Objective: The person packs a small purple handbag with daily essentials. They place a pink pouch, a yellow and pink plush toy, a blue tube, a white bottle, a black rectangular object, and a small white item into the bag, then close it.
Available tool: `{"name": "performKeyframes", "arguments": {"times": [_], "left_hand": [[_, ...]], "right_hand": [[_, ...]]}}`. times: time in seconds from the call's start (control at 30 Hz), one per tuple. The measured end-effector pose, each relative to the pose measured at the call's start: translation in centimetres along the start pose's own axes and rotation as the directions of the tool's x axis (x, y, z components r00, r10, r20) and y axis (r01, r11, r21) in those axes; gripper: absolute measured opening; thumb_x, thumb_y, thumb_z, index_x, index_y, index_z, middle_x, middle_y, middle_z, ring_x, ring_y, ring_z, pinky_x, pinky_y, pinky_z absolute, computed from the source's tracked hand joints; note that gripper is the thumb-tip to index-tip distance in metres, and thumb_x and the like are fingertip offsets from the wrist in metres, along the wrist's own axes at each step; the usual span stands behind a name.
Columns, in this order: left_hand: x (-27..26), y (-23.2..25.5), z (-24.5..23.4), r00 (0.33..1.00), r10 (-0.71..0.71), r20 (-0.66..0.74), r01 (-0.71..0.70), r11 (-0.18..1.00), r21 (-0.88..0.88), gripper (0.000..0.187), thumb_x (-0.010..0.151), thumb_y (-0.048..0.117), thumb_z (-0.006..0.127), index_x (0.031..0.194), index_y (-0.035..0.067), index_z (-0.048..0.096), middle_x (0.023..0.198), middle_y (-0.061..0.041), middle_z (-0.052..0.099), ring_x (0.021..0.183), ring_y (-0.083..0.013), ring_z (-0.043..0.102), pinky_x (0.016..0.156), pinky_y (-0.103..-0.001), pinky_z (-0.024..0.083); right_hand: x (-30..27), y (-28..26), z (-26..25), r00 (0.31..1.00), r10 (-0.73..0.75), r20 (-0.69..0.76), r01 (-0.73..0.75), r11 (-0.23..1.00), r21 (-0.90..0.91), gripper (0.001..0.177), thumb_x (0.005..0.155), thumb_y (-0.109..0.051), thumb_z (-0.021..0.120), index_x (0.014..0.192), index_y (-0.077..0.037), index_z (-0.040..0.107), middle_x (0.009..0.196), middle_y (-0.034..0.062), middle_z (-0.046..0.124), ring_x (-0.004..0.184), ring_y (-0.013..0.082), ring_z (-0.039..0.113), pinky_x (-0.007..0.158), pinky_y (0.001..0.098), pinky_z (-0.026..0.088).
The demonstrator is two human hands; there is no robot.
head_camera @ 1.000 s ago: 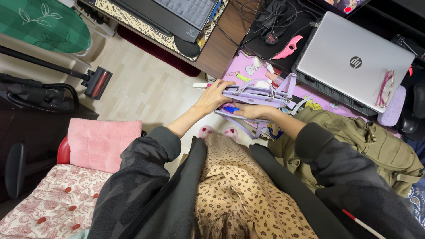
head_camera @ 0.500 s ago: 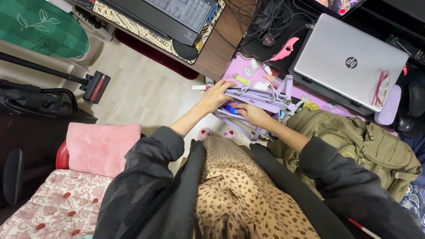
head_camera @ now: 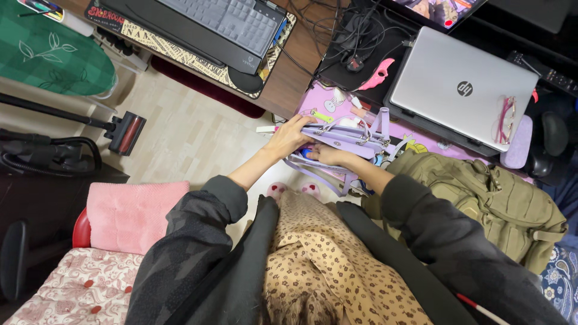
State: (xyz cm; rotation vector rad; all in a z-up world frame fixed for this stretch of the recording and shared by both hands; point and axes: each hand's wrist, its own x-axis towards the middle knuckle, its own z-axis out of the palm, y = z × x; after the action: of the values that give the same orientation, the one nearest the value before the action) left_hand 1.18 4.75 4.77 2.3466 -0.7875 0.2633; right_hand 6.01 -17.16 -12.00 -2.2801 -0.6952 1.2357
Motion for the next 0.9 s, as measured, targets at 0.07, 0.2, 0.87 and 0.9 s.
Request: {"name": "performKeyframes", "arguments": {"times": [0.07,0.2,0.87,0.9], "left_hand": [[-0.2,0.0,-0.1,1.000,-0.005,0.024,0.005,1.000,0.016,0.015,0.073,0.013,0.076,0.087,0.017,0.082,0.128,-0.003,0.061,0.117,-0.0234,0.060,0.089,-0.035,0.057],[-0.3,-0.1,0.2,1.000,0.010,-0.001,-0.010,0.999,0.037,0.023,0.077,0.014,0.074,0.097,0.020,0.084,0.126,-0.002,0.062,0.116,-0.0240,0.059,0.092,-0.036,0.055],[-0.4,-1.5,-0.6,0.998,0.055,0.033,-0.055,0.998,-0.023,0.026,0.074,0.008,0.075,0.094,0.022,0.085,0.127,-0.004,0.066,0.110,-0.0278,0.060,0.093,-0.039,0.049],[-0.3,-1.6,-0.7,0.997,0.071,0.025,-0.070,0.997,-0.023,0.024,0.074,0.010,0.076,0.093,0.021,0.084,0.128,-0.004,0.066,0.111,-0.0272,0.061,0.094,-0.039,0.049]], "right_hand": [[1.2,-0.5,0.5,1.000,0.021,-0.008,-0.021,0.999,-0.045,0.052,0.107,-0.047,0.050,0.140,-0.008,0.061,0.143,0.0190,0.059,0.136,0.0321,0.051,0.118,0.0419,0.033],[2.4,-1.8,0.8,0.990,-0.092,-0.109,0.096,0.995,0.032,0.051,0.099,-0.039,0.059,0.140,-0.007,0.059,0.141,0.0183,0.059,0.135,0.0303,0.051,0.115,0.0425,0.035],[-25.4,-4.6,-10.9,0.921,-0.388,-0.042,0.376,0.855,0.357,0.034,0.100,-0.025,0.059,0.128,-0.008,0.068,0.123,0.0038,0.075,0.115,0.0167,0.070,0.100,0.0309,0.055],[-27.4,-2.8,-12.2,0.977,-0.189,-0.104,0.215,0.887,0.410,0.028,0.100,-0.025,0.060,0.117,-0.006,0.072,0.113,0.0066,0.078,0.104,0.0183,0.074,0.093,0.0328,0.059]]}}
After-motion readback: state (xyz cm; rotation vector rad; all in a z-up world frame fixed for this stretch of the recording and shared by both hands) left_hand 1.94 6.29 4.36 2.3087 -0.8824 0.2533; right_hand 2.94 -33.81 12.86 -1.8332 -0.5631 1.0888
